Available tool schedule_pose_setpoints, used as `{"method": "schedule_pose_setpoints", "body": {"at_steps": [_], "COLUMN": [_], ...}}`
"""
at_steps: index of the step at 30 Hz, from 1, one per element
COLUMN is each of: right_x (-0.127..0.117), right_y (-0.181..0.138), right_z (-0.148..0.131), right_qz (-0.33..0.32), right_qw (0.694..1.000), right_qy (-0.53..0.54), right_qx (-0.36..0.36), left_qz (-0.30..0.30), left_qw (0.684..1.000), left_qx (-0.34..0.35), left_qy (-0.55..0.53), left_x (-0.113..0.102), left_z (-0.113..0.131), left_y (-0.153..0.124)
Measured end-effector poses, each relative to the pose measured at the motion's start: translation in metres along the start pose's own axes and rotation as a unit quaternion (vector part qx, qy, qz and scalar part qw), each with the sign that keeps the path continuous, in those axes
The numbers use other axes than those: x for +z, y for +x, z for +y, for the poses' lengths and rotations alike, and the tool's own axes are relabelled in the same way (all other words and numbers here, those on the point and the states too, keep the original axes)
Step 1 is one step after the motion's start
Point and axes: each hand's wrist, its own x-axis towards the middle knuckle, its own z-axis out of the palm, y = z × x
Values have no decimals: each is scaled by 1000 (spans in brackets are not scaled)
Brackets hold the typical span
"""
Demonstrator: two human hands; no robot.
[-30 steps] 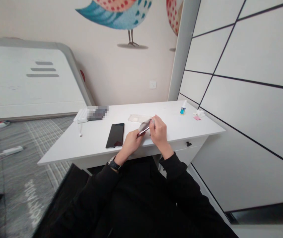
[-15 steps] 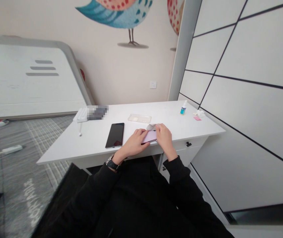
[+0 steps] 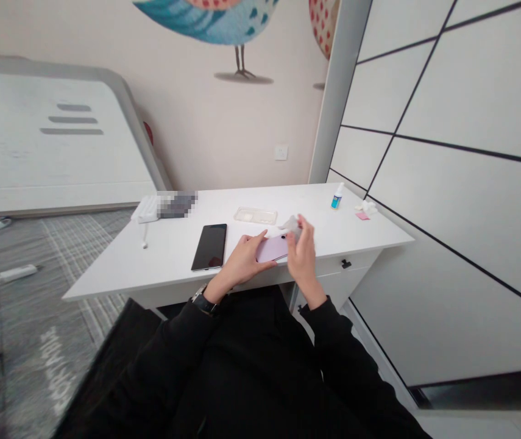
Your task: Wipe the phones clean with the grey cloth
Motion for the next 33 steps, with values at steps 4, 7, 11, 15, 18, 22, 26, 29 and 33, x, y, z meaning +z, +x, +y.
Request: {"method": "schedule_pose_setpoints", "body": {"at_steps": [4, 7, 11, 15, 18, 22, 26, 29, 33], "right_x": [9, 2, -17, -19, -12, -16, -28, -23, -5], "right_y": [-29, -38, -24, -11, -23, -38, -23, -14, -26], "right_z": [-25, -31, -10, 5, -9, -18, 10, 17, -15], "right_qz": [-169, -248, -277, -232, -266, -303, -252, -218, -262], "right_qw": [982, 958, 948, 964, 953, 937, 958, 966, 954], "right_qy": [-19, -15, -36, -85, -63, -29, -74, -113, -95], "right_qx": [-86, -143, -150, -97, -134, -174, -113, -74, -113], "left_qz": [2, 12, 30, 33, 34, 37, 32, 34, 30], "left_qw": [1000, 1000, 999, 999, 999, 999, 999, 999, 999], "left_qx": [6, 3, 1, 8, 8, 7, 17, 21, 20], "left_qy": [1, 8, 13, 13, 14, 20, 24, 25, 24], "left_x": [0, 1, 4, 5, 5, 6, 6, 6, 7], "left_z": [1, 0, 2, 2, 2, 2, 3, 2, 0], "left_y": [-1, -2, -3, -3, -3, -4, -5, -4, -4]}}
